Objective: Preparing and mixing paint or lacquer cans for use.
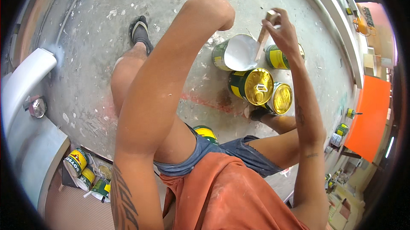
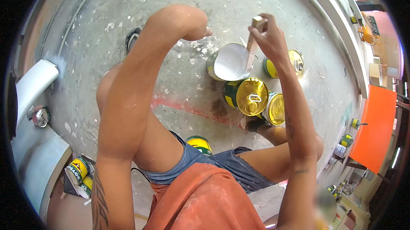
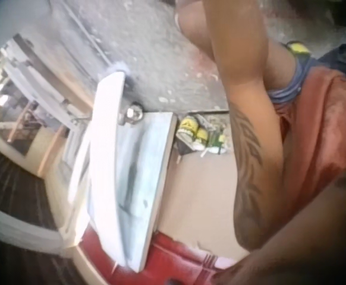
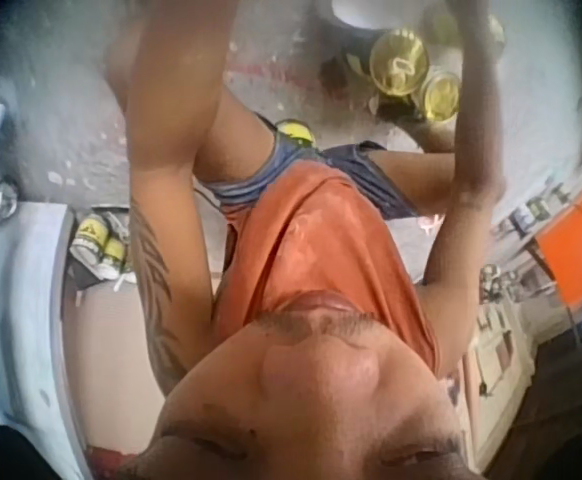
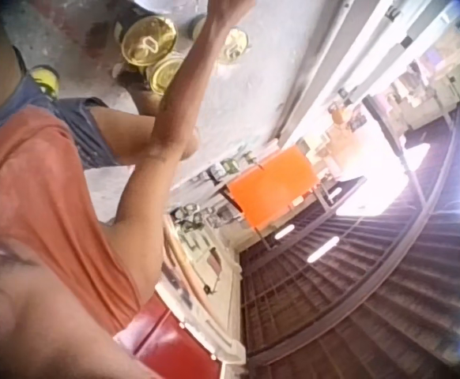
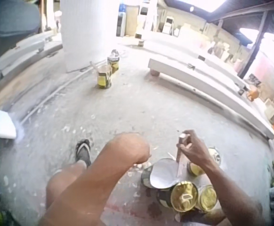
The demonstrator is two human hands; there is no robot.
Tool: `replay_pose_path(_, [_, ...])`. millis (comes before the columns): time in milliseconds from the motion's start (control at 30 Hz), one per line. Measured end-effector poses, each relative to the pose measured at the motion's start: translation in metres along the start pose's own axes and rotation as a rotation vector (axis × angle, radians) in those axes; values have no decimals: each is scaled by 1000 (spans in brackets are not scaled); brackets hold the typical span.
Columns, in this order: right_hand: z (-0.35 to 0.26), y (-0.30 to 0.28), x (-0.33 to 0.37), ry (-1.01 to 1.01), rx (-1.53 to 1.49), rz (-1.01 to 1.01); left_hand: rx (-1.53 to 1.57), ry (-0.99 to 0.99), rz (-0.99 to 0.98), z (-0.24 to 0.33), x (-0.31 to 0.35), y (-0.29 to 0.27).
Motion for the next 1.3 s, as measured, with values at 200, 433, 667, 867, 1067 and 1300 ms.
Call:
replay_pose_path(200, [32, 28, 77, 86, -315, 139, 117, 79, -9, 24, 12, 11])
replay_pose_path(433, [45, 86, 97, 62, -41, 11, 64, 216, 9, 57, 17, 10])
replay_pose_path(667, [52, 136, 95, 100, 16, -439, 126, 207, 7, 46, 21, 5])
replay_pose_path(867, [56, 136, 73, -146, 313, -287, 148, 153, 39, 29, 27, -5])
replay_pose_path(1067, [38, 141, 87, -134, 166, -176, 156, 137, 31, 27, 28, -5])
replay_pose_path(1300, [41, 131, 76, 44, 142, -473, 156, 181, 62, 24, 31, -6])
Point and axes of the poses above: each hand's wrist, its own x-axis away from the middle knuckle, its own y-axis out of the palm, z = x × y, the point moved 8 cm from there along -x, towards the middle knuckle, and after that the axes turned 2 degrees about x, right-handed, at the moved point
